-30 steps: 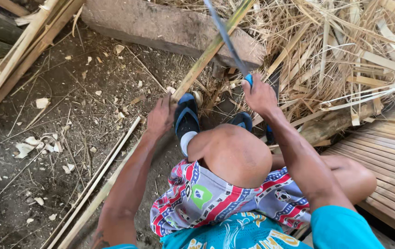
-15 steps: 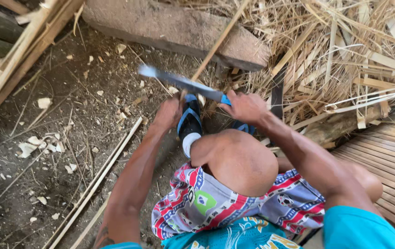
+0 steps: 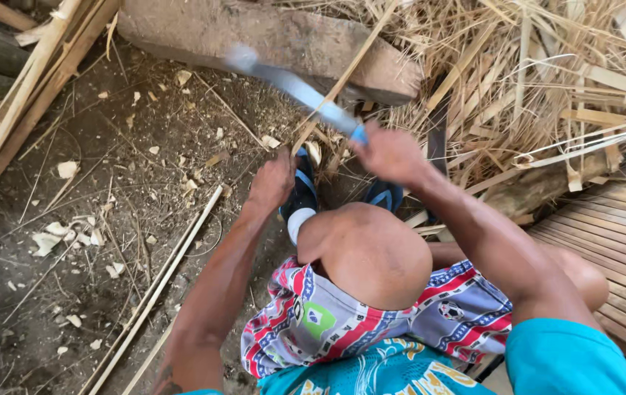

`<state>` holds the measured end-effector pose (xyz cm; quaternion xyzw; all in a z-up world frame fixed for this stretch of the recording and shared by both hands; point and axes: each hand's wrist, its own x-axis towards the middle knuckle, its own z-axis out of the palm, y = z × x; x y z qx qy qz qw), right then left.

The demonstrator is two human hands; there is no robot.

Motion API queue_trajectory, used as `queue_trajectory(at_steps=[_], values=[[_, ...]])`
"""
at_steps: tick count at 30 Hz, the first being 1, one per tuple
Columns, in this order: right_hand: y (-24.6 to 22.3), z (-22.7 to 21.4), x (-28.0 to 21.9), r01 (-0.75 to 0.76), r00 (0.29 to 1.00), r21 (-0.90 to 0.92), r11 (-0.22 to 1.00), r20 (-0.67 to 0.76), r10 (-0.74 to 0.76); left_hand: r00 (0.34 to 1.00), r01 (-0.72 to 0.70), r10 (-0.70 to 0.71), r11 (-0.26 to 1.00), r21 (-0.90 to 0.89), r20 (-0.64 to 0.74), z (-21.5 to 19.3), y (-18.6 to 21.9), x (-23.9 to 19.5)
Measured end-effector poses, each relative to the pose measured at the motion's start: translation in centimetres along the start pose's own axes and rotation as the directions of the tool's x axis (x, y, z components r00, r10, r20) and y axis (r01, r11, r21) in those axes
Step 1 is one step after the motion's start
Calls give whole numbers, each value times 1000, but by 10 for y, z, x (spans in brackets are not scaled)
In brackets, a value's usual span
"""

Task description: The person sits on the ground and uses a machete to split long bamboo strips into thinner pieces. The person repeatedly positions the bamboo on a wooden block and strikes it with the machete, collecting the split pieces.

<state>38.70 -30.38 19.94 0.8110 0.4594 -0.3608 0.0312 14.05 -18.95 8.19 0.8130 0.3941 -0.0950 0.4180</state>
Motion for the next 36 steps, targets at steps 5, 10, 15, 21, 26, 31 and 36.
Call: queue_trajectory(at_steps=[5,10,15,21,26,31,36], values=[[39,-45,21,-89,973,-16,996,-215,84,999,51,-51,997,65,-3,0,-38,-45],[21,-33,8,34,947,-154,987,-310,-81,997,74,-75,993,88,-2,4,-50,-62],[0,-12,-8,138,965,-338,931,259,-49,995,98,-99,988,117,5,10,-61,-56],[109,-65,25,-184,861,20,983,-479,171,996,84,-86,994,68,26,7,-88,-101],[45,6,16,-6,978,-140,990,-209,-24,999,-46,47,987,-152,-2,2,-64,-25],[-4,27,0,145,983,-163,976,-88,-161,996,77,-67,976,-205,54,-20,-28,-20],[6,29,5,130,991,-152,980,-13,-133,993,88,-75,982,-166,87,-19,-26,-20]])
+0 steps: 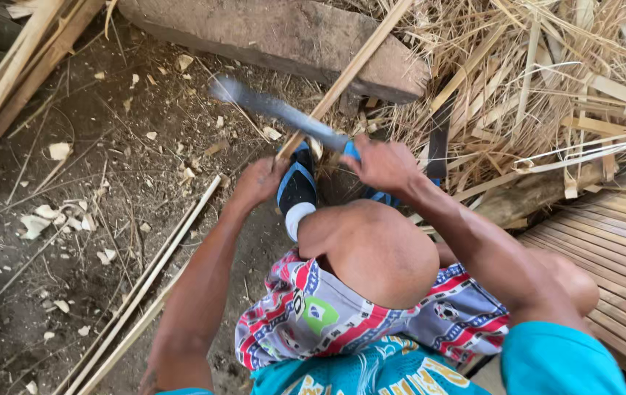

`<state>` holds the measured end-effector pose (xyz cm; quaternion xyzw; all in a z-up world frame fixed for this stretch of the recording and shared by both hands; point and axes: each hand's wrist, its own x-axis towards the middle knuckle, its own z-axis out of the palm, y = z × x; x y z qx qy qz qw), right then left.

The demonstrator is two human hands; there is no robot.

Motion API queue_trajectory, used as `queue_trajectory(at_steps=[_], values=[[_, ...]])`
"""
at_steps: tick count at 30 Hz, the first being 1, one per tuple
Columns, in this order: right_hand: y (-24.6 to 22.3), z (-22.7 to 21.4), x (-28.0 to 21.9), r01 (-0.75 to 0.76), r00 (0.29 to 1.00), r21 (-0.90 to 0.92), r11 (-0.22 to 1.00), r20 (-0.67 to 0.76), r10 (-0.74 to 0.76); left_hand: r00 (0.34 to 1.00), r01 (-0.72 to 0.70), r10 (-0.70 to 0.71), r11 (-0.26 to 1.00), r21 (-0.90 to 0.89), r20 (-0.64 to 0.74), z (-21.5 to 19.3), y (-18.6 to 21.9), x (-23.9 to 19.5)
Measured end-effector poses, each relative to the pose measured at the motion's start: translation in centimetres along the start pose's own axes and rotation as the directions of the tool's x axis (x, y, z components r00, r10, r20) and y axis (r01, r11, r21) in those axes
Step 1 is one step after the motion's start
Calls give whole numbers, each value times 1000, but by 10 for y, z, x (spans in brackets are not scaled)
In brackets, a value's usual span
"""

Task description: The person sits on the ground and uses a machete to split long bamboo strips into thinner pieces. The person repeatedly positions the bamboo on a wooden block and strikes it with the machete, collecting the split pieces.

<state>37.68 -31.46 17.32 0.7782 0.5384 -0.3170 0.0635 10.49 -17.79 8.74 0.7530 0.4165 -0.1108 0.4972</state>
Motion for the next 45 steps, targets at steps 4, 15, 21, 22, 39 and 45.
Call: queue_trajectory(at_steps=[4,15,21,22,39,45], values=[[84,-33,25,-263,954,-32,964,-161,255,998,-69,68,996,-59,-11,-6,-47,-29],[44,-9,10,-250,939,161,955,-201,280,971,-123,172,957,264,-168,-18,-26,-27],[-30,28,-5,49,996,-16,999,-75,-50,955,-26,146,909,416,-259,5,-14,-1],[-34,28,-7,126,992,-95,988,-15,-128,967,10,100,902,431,-233,7,-15,2],[47,-32,-4,-253,939,98,962,-214,269,994,-3,29,972,234,-107,4,-15,-5],[-17,21,-4,-50,999,16,999,13,50,996,-22,30,996,88,-86,-11,18,13]])
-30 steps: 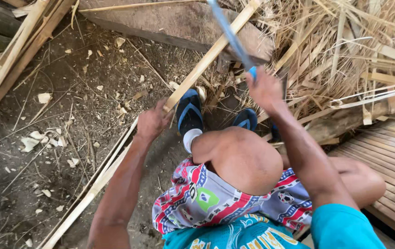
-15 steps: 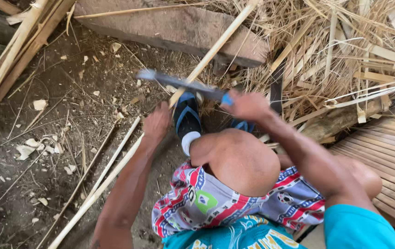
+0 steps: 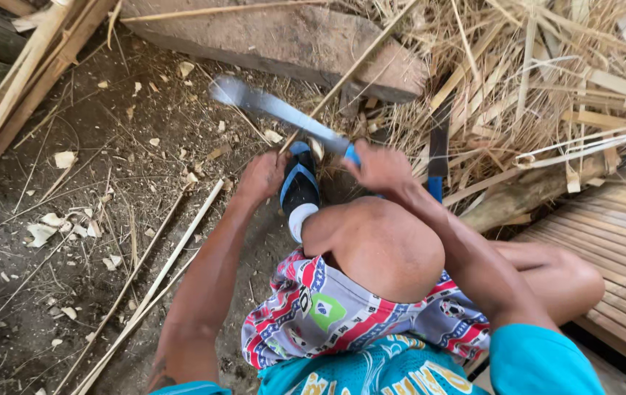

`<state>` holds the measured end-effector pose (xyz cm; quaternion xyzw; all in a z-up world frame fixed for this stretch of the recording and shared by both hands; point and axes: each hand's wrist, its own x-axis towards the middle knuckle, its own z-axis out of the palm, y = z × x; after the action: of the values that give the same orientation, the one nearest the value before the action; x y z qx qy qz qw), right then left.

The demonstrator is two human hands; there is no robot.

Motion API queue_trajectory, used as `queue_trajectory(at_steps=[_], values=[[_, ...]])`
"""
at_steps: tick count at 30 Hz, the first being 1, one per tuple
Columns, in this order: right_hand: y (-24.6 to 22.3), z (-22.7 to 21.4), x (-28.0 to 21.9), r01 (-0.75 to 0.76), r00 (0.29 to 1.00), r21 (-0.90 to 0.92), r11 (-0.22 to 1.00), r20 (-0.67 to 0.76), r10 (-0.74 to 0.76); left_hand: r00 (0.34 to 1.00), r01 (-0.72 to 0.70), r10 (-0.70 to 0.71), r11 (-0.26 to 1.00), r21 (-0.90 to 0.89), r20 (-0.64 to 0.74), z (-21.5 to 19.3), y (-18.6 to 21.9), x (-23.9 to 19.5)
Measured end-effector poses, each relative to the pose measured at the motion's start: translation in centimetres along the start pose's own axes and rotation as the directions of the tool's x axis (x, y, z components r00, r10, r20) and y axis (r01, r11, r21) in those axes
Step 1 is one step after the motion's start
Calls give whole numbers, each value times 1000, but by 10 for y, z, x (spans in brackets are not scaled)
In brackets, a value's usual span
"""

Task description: The person sits on the ground and uses a machete to split long bamboo strips into thinner pieces. The person repeatedly positions the bamboo on a wooden block and strikes it with the machete, collecting the split pieces.

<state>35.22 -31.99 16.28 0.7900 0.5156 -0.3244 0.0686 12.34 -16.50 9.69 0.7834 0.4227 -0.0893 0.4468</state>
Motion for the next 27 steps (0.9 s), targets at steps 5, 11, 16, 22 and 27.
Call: queue_trajectory(at_steps=[5,11,16,22,27], values=[[9,-5,-1,-107,993,75,991,58,103,1000,-21,21,998,66,5,-1,-11,1],[96,-75,8,-355,851,289,889,-293,435,999,36,-32,994,104,-45,-19,-57,-60],[70,-52,12,-77,908,111,991,-402,115,732,-385,437,898,210,-523,20,-50,-36],[55,-77,14,-179,952,452,874,-146,270,947,267,-176,-32,-963,269,103,-40,29],[65,-84,30,-80,938,311,947,-299,177,912,-235,-380,-168,-957,-157,93,6,25]])
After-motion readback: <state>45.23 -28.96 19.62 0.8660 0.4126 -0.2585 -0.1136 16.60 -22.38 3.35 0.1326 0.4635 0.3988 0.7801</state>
